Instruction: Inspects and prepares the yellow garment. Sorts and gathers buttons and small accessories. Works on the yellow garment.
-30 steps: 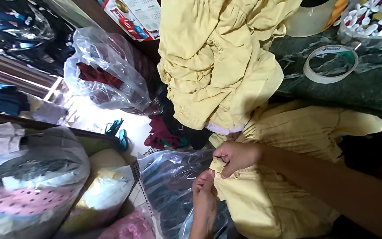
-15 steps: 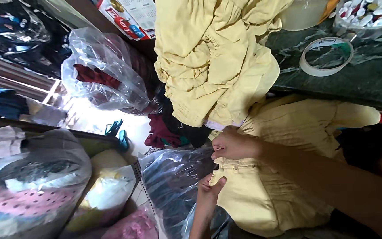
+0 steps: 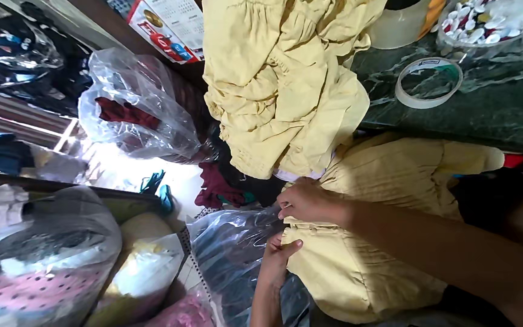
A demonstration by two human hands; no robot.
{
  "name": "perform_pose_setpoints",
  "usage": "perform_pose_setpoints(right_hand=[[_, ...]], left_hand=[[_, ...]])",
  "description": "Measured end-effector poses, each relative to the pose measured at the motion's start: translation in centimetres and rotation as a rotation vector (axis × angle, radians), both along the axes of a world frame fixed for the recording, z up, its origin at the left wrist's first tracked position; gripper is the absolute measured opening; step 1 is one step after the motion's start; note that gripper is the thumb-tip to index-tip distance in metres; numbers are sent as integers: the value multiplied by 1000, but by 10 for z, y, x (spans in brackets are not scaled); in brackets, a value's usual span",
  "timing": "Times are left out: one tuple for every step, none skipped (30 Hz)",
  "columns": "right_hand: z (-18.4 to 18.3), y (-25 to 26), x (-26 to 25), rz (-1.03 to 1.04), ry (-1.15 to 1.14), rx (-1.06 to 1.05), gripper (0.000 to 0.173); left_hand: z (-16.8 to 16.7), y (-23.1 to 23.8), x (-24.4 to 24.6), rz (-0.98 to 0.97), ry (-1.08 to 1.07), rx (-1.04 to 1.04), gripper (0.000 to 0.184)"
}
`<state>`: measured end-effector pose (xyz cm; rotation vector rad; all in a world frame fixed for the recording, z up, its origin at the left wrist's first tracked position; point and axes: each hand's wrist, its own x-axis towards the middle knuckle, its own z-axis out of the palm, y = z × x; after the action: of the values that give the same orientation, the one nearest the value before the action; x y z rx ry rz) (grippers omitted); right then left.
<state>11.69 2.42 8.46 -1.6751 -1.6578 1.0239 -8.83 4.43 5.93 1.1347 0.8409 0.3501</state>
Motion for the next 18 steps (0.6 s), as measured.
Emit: perform_pose_setpoints(right_hand=[[1,-1,0,-2,-5,-8,31],[1,-1,0,-2,-8,-16,31],[2,-1,1,-4,-12,-19,31],[1,-1,1,-5,-14,-19,32],[0,0,2,-9,-10,-11,32],[-2,0,4,-25,-2,17,33],[-5,2,6,-62,-2,64,33],[-8,4,10,-107,-7,106,32],[-10,6,14,-163,1,143,31],[-7,6,20,-218,16,167,29],[-1,4,28,-266,14,175,27],[8,0,36,-305,-18,164,27],[19,-5,45,-320,-94,137,28],[31,-11,54,-311,-213,105,29],[43,-19,60,-282,-351,51,33],[53,-27,65,-243,-474,-17,36],[59,-35,66,-203,-569,-107,40],[60,-40,65,-161,-650,-204,43]], left_hand=[[0,-1,0,10,4,-4,19],[0,-2,0,19,10,-7,20],[0,-3,1,22,14,-11,19],[-1,-3,1,20,19,-18,19],[-2,-3,1,10,21,-29,19],[-4,-3,1,-2,26,-45,19],[-6,-3,0,-20,35,-62,18],[-8,-3,-2,-40,47,-76,18],[-10,-3,-4,-60,65,-78,17],[-12,-3,-6,-74,94,-54,17],[-16,-5,-8,-77,137,18,16],[-18,-8,-10,-67,197,157,18],[-18,-12,-11,-47,273,357,25],[-14,-20,-12,-17,331,585,33],[-7,-30,-11,-1,330,789,39],[3,-43,-10,-19,268,941,40],[15,-59,-6,-87,175,1025,40],[22,-76,-1,-195,68,1047,40]])
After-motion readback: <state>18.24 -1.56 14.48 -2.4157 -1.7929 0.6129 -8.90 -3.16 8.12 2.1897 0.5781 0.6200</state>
